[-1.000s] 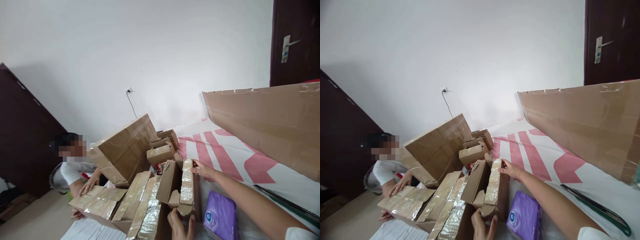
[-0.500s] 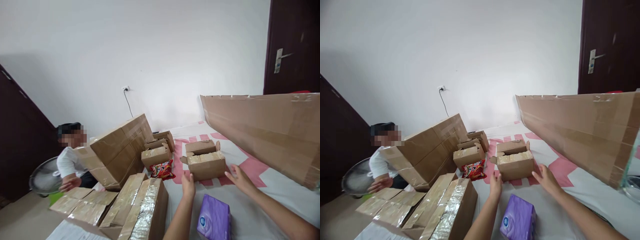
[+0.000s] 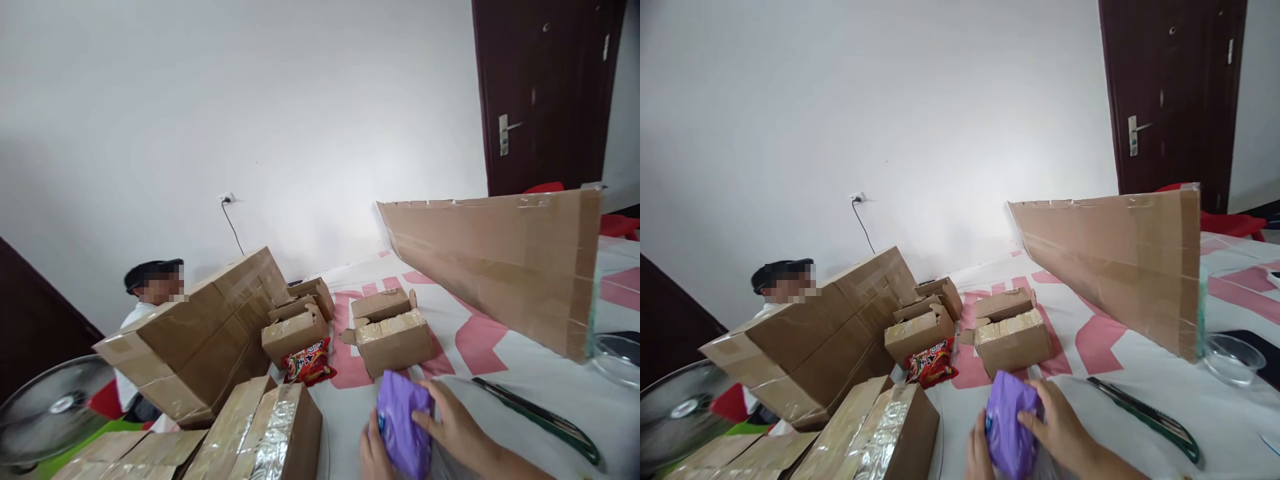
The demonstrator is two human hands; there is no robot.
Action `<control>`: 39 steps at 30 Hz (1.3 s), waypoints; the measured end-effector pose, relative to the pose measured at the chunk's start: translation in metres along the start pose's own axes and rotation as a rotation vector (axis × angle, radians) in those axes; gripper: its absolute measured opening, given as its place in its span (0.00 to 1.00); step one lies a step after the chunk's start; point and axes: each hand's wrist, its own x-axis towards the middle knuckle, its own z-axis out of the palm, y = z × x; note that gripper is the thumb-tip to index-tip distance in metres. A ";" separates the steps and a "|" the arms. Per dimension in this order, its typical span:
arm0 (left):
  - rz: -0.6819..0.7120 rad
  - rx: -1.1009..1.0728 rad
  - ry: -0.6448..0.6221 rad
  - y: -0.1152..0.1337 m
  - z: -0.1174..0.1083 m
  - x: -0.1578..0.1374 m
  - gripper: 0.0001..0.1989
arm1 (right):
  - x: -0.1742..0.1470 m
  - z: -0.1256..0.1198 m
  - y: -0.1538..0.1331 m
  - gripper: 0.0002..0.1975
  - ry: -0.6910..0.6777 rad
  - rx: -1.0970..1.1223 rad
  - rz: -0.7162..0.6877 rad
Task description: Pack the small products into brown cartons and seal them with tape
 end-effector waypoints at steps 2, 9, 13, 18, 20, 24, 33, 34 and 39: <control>0.134 -0.011 -0.047 0.037 -0.015 0.046 0.54 | 0.032 -0.019 -0.028 0.22 0.110 -0.025 -0.107; 0.150 0.004 -0.312 0.101 -0.050 0.189 0.50 | 0.119 -0.052 -0.057 0.19 0.222 -0.072 -0.133; 0.185 0.011 -0.378 0.088 -0.044 0.192 0.51 | 0.113 -0.036 -0.032 0.22 0.203 0.018 -0.088; 0.381 -0.005 -0.421 0.090 -0.038 0.157 0.54 | 0.095 -0.044 -0.014 0.25 0.169 0.223 0.057; 0.425 0.003 -0.497 0.091 -0.036 0.151 0.59 | 0.089 -0.056 -0.007 0.27 0.118 0.294 0.128; 0.516 0.280 -0.640 0.079 -0.035 0.165 0.67 | 0.079 -0.087 0.020 0.40 -0.028 0.457 0.235; 0.432 0.753 -0.677 0.050 -0.061 0.212 0.27 | 0.084 -0.071 0.061 0.61 -0.151 0.327 0.298; 0.432 0.774 -0.688 0.047 -0.074 0.216 0.22 | 0.085 -0.067 0.060 0.62 -0.169 0.324 0.293; 0.346 0.864 -0.714 0.016 -0.158 0.234 0.16 | 0.088 -0.050 0.058 0.64 -0.214 0.299 0.317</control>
